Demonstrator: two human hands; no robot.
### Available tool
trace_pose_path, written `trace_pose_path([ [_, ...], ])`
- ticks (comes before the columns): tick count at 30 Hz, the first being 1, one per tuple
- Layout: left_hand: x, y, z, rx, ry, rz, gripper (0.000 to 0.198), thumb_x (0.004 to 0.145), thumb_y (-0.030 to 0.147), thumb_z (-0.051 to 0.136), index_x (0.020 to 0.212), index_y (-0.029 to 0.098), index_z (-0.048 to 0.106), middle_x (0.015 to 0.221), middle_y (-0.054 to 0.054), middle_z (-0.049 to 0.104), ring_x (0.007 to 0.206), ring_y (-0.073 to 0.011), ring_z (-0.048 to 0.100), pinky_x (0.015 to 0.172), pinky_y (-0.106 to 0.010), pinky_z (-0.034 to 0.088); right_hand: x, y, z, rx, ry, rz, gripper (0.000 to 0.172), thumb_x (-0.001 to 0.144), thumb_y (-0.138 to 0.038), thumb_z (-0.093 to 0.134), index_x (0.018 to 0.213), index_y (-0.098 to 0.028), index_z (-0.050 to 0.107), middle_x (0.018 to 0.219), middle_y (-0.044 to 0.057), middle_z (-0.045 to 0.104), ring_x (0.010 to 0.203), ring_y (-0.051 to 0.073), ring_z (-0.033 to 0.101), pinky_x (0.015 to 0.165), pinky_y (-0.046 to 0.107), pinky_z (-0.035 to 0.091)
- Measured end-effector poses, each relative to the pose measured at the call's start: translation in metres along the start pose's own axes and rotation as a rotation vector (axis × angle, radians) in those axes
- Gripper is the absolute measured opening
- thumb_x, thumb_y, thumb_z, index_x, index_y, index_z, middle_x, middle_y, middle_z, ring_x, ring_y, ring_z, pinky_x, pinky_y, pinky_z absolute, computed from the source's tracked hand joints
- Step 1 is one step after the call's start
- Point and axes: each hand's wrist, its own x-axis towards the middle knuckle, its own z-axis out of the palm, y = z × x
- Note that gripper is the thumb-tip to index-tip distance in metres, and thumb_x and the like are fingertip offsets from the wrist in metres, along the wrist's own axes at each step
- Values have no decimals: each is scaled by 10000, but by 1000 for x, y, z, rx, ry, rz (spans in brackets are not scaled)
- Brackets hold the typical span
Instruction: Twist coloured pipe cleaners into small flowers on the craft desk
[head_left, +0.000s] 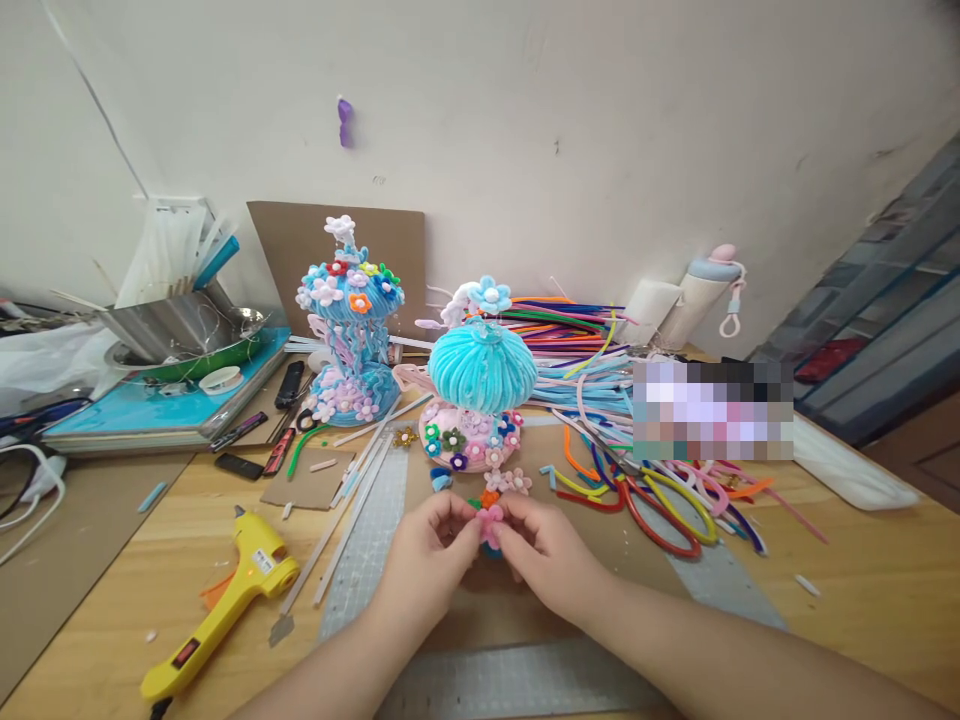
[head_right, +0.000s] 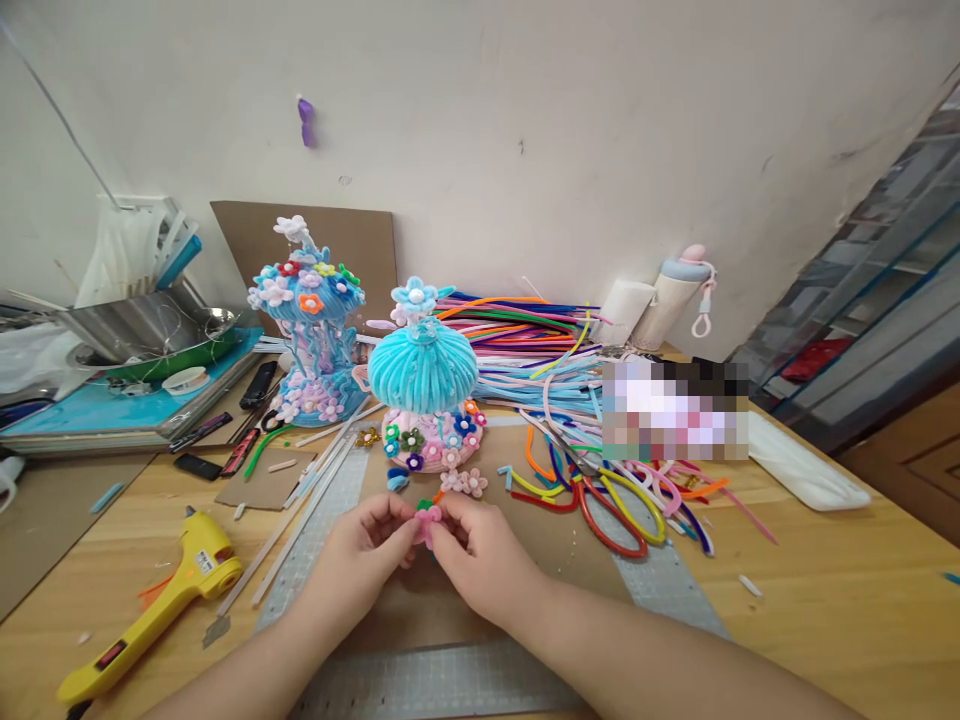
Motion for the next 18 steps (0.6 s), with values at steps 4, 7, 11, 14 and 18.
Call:
trace_pose_path([
  [4, 1, -2, 0, 17, -27, 39, 180, 714, 330, 599, 718, 155, 555, 640, -3, 591, 586, -124, 541, 553, -217, 411, -1, -2, -1, -13, -18, -9, 191, 877, -252, 406, 722, -173, 482, 520, -53, 433, 467, 82, 407, 460, 195, 274],
  [7, 0, 0, 1, 50, -35, 40, 184, 708, 327, 601, 719, 147, 566, 646, -10, 599, 604, -130, 547, 564, -221, 411, -1, -4, -1, -3, -27, -20, 189, 882, -259, 400, 734, -175, 482, 539, -46, 456, 474, 83, 417, 457, 192, 279],
  [11, 0, 3, 1, 10, -56, -10, 184, 686, 319, 612, 681, 146, 551, 600, 3, 576, 558, -117, 528, 543, -220, 405, -1, -4, -2, 34, -63, -21, 196, 884, -269, 404, 725, -176, 472, 539, -47, 460, 464, 76, 416, 450, 181, 286],
  [14, 2, 2, 0, -65, -95, -55, 191, 700, 328, 599, 691, 147, 538, 569, 16, 548, 505, -102, 502, 527, -224, 411, -1, -2, -2, 83, -86, -8, 190, 886, -280, 400, 738, -182, 467, 519, -58, 447, 439, 73, 402, 434, 175, 288],
  [18, 3, -3, -2, -35, -99, 8, 159, 712, 299, 597, 730, 146, 556, 611, 7, 567, 559, -107, 514, 553, -216, 408, 0, 2, -1, 83, -67, 14, 181, 879, -281, 416, 741, -181, 478, 503, -64, 435, 442, 77, 407, 442, 179, 289],
])
